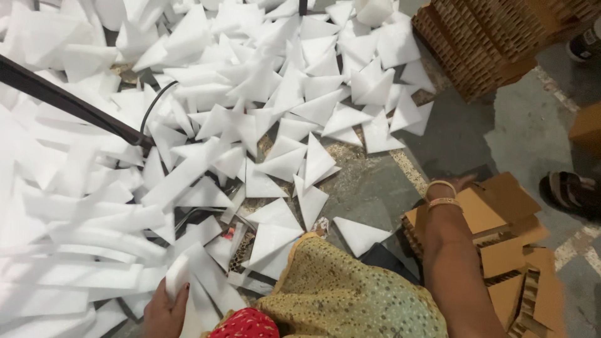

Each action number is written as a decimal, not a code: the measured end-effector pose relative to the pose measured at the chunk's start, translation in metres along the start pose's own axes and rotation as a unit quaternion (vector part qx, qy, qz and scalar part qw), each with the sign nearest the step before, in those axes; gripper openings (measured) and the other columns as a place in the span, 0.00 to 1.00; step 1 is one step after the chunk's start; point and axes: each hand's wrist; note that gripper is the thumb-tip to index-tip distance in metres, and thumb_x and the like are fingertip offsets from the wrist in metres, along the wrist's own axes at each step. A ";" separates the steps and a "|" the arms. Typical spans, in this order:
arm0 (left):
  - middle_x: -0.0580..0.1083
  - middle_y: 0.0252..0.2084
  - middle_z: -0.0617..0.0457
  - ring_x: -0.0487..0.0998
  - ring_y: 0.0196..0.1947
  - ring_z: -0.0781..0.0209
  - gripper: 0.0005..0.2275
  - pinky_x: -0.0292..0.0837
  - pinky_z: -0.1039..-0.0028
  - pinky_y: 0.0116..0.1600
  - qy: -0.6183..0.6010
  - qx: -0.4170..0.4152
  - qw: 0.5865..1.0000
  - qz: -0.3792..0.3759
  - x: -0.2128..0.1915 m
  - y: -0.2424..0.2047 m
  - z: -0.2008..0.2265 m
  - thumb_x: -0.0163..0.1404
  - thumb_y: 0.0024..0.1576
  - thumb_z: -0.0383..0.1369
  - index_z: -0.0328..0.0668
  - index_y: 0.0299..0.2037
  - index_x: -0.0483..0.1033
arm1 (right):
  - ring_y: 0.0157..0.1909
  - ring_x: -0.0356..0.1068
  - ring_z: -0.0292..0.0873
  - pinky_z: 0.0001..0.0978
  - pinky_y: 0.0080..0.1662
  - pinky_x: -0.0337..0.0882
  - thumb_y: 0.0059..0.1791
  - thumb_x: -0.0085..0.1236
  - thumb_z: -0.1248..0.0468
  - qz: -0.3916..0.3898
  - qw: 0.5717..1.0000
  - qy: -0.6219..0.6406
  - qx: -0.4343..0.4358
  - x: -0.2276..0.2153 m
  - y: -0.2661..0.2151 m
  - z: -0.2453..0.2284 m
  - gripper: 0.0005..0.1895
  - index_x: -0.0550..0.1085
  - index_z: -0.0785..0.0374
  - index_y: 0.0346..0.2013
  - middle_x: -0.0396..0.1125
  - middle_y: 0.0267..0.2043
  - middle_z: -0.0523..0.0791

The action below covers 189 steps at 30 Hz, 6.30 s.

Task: The person sits on the floor and uses a heat-cutting tool to slice rectangular pieces of white foam. They pick up a piece, position it under the tool, and cut it into smaller triangular shapes, which are then discarded into a large pile.

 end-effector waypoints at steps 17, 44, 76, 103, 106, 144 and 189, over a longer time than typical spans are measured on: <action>0.81 0.43 0.40 0.82 0.39 0.57 0.20 0.74 0.71 0.44 -0.181 0.034 0.981 0.063 -0.031 -0.008 0.070 0.55 0.58 0.31 0.28 0.59 0.72 | 0.58 0.69 0.55 0.47 0.60 0.71 0.42 0.70 0.56 0.098 0.897 0.282 -0.325 -0.030 -0.094 -0.130 0.41 0.63 0.63 0.66 0.68 0.58 0.54; 0.69 0.63 0.40 0.72 0.58 0.52 0.27 0.69 0.65 0.60 -0.681 0.085 0.700 0.197 -0.040 -0.020 0.107 0.47 0.62 0.21 0.32 0.73 0.56 | 0.47 0.78 0.43 0.31 0.46 0.83 0.47 0.59 0.74 -0.128 0.567 0.338 -0.741 -0.085 -0.600 -0.164 0.22 0.70 0.68 0.56 0.72 0.50 0.51; 0.65 0.56 0.41 0.66 0.43 0.61 0.35 0.67 0.73 0.53 -0.611 0.084 0.780 0.102 -0.138 -0.061 0.159 0.40 0.62 0.22 0.47 0.81 0.44 | 0.40 0.74 0.43 0.36 0.44 0.75 0.49 0.61 0.66 -0.171 0.645 0.190 -0.721 -0.096 -0.564 -0.183 0.25 0.72 0.64 0.61 0.77 0.42 0.50; 0.54 0.78 0.46 0.58 0.74 0.57 0.26 0.55 0.70 0.72 -0.512 0.113 0.844 0.111 -0.128 -0.060 0.169 0.35 0.69 0.35 0.40 0.77 0.47 | 0.70 0.63 0.47 0.39 0.63 0.68 0.51 0.53 0.69 -0.120 0.623 0.196 -0.748 -0.120 -0.582 -0.174 0.33 0.61 0.46 0.71 0.63 0.71 0.44; 0.54 0.78 0.46 0.59 0.74 0.56 0.26 0.55 0.70 0.72 -0.513 0.110 0.844 0.109 -0.127 -0.060 0.168 0.34 0.69 0.36 0.41 0.77 0.47 | 0.70 0.64 0.47 0.39 0.63 0.69 0.51 0.53 0.68 -0.115 0.621 0.197 -0.750 -0.119 -0.582 -0.174 0.34 0.61 0.46 0.70 0.63 0.71 0.44; 0.56 0.78 0.46 0.62 0.74 0.57 0.24 0.59 0.67 0.74 -0.619 0.175 0.763 0.064 -0.156 0.028 0.209 0.31 0.72 0.39 0.42 0.78 0.50 | 0.43 0.70 0.35 0.31 0.45 0.76 0.50 0.51 0.75 -0.180 0.581 0.335 -0.719 -0.189 -0.591 -0.212 0.34 0.62 0.57 0.71 0.71 0.57 0.46; 0.73 0.52 0.41 0.77 0.43 0.51 0.32 0.76 0.64 0.46 -0.716 -0.085 0.691 0.050 -0.099 0.019 0.054 0.48 0.60 0.39 0.43 0.74 0.53 | 0.60 0.68 0.53 0.45 0.61 0.69 0.50 0.51 0.68 0.225 0.690 -0.209 -0.655 0.011 -0.362 -0.310 0.18 0.75 0.58 0.55 0.69 0.58 0.50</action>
Point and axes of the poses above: each hand's wrist, its own y-axis towards the middle knuckle, its own x-axis out of the palm, z = x × y
